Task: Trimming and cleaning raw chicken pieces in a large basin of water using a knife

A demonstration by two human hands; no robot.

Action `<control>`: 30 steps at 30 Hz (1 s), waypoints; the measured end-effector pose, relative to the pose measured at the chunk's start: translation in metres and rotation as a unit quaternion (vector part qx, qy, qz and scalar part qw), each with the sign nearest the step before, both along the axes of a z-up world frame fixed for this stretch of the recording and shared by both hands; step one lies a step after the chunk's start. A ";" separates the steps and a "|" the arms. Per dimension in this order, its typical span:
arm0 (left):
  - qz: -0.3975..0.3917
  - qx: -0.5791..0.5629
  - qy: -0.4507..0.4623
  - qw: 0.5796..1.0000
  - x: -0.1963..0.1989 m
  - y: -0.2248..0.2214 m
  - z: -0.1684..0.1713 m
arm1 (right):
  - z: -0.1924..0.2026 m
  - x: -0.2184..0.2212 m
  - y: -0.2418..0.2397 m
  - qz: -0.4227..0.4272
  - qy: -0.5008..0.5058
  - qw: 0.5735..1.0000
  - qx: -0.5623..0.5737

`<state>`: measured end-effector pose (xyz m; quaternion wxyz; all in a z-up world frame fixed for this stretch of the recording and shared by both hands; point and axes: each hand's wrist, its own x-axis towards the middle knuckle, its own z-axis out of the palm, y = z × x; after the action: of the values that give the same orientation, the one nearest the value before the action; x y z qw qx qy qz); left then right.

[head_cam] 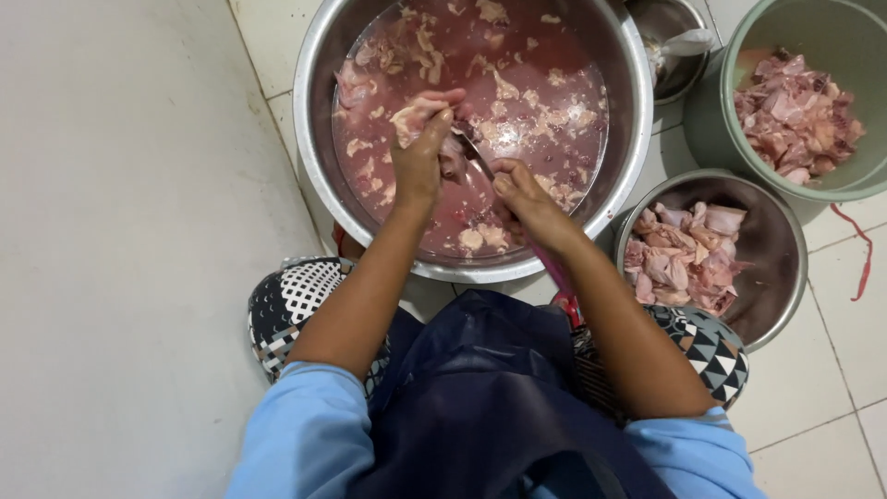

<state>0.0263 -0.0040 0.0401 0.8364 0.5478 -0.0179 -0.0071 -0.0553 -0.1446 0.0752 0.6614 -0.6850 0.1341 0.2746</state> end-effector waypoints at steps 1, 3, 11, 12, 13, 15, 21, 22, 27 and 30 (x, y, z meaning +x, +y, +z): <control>0.002 -0.001 0.001 1.000 -0.003 0.002 -0.001 | 0.002 0.002 -0.001 0.002 0.001 1.000 -0.001; -0.035 0.124 -0.065 0.990 -0.007 0.005 -0.001 | 0.007 0.005 -0.005 0.079 0.018 0.980 -0.182; 0.129 -0.069 -0.047 0.988 -0.002 -0.015 -0.029 | -0.010 -0.004 0.035 -0.037 -0.129 0.969 -0.208; 0.144 -0.113 -0.006 0.983 0.002 -0.017 -0.034 | -0.028 -0.001 0.036 -0.086 -0.152 0.973 -0.151; 0.146 -0.112 -0.005 0.983 -0.002 -0.017 -0.029 | -0.033 0.000 0.035 -0.084 -0.151 0.973 -0.151; 0.116 -0.139 0.016 0.983 -0.007 -0.017 -0.018 | -0.041 0.002 0.033 -0.158 -0.053 0.980 0.112; 0.080 -0.104 0.105 0.986 -0.002 -0.006 -0.023 | -0.027 -0.003 -0.027 -0.058 -0.034 0.981 0.181; 0.080 -0.105 0.109 0.985 -0.009 -0.007 -0.023 | -0.027 0.002 -0.023 -0.059 -0.030 0.982 0.179; -0.066 -0.070 0.021 0.995 -0.023 -0.005 -0.024 | -0.057 0.018 -0.012 -0.061 -0.127 0.983 0.116; -0.122 -0.079 0.211 0.967 -0.019 -0.010 -0.011 | -0.046 0.018 -0.002 -0.075 -0.168 0.983 -0.003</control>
<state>0.0070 -0.0138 0.0293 0.8548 0.4595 0.0922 -0.2231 -0.0372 -0.1462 0.0291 0.6908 -0.7116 0.0733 0.1051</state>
